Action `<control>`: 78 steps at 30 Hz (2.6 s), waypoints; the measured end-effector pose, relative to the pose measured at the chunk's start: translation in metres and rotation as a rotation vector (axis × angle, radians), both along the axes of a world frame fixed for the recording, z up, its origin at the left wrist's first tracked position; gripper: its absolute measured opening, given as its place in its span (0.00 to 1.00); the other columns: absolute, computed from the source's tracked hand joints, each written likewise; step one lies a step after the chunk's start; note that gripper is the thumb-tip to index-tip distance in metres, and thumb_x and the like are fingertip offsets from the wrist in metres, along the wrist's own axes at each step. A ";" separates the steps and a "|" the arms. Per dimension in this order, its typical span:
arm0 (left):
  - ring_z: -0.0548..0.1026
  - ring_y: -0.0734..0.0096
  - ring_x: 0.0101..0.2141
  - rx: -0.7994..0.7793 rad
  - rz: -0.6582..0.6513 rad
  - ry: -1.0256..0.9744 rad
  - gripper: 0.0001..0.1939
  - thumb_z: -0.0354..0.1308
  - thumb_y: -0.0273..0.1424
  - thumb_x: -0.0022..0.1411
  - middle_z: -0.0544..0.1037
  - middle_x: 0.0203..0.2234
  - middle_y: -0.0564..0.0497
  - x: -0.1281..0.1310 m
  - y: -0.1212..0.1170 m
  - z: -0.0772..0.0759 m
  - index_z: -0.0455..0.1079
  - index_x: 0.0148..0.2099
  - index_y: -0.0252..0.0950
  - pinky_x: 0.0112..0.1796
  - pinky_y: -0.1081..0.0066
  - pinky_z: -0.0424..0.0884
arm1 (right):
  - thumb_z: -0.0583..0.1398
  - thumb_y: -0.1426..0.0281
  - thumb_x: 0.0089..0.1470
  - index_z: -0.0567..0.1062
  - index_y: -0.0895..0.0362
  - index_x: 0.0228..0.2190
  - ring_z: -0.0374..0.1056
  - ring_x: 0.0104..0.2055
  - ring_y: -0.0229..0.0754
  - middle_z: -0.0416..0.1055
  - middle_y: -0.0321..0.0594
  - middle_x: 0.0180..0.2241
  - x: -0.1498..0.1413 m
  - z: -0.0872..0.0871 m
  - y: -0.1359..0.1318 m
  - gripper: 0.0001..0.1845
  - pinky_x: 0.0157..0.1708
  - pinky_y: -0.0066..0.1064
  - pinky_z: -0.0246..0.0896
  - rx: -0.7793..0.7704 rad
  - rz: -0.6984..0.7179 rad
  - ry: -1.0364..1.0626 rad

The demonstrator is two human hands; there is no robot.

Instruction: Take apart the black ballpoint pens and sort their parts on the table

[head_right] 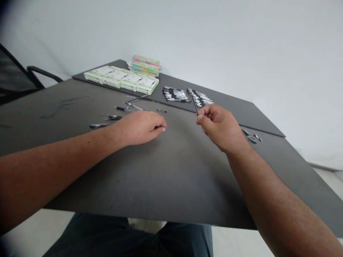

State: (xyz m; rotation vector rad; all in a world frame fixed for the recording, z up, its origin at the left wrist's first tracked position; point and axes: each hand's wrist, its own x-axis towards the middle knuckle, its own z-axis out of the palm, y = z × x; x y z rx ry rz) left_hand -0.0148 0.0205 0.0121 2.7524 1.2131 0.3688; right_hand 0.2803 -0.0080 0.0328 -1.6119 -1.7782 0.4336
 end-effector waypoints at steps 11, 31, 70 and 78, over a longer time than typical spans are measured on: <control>0.82 0.53 0.57 0.051 0.404 0.303 0.21 0.54 0.27 0.75 0.89 0.52 0.43 -0.091 0.077 0.012 0.88 0.57 0.34 0.62 0.58 0.72 | 0.65 0.60 0.61 0.87 0.53 0.50 0.76 0.29 0.49 0.81 0.40 0.29 0.006 -0.026 -0.007 0.19 0.39 0.44 0.74 0.116 -0.033 -0.037; 0.81 0.56 0.46 0.111 0.385 -0.189 0.08 0.65 0.31 0.73 0.85 0.39 0.49 -0.079 0.070 0.011 0.86 0.50 0.37 0.58 0.59 0.74 | 0.66 0.62 0.62 0.88 0.55 0.47 0.74 0.28 0.45 0.82 0.40 0.31 -0.002 -0.024 -0.017 0.16 0.38 0.41 0.70 0.210 0.053 -0.039; 0.90 0.59 0.35 -0.946 0.090 -1.472 0.19 0.86 0.24 0.47 0.90 0.34 0.47 -0.001 0.005 -0.008 0.80 0.36 0.36 0.28 0.71 0.86 | 0.67 0.60 0.65 0.69 0.47 0.42 0.70 0.25 0.38 0.73 0.29 0.31 -0.014 -0.027 -0.014 0.12 0.25 0.32 0.67 0.060 0.207 0.666; 0.89 0.60 0.35 -0.894 0.076 -1.467 0.18 0.85 0.24 0.49 0.89 0.33 0.48 -0.003 0.007 -0.009 0.79 0.36 0.35 0.29 0.69 0.86 | 0.66 0.59 0.66 0.70 0.47 0.39 0.71 0.27 0.40 0.72 0.32 0.32 -0.011 -0.029 -0.012 0.10 0.27 0.33 0.69 0.077 0.203 0.695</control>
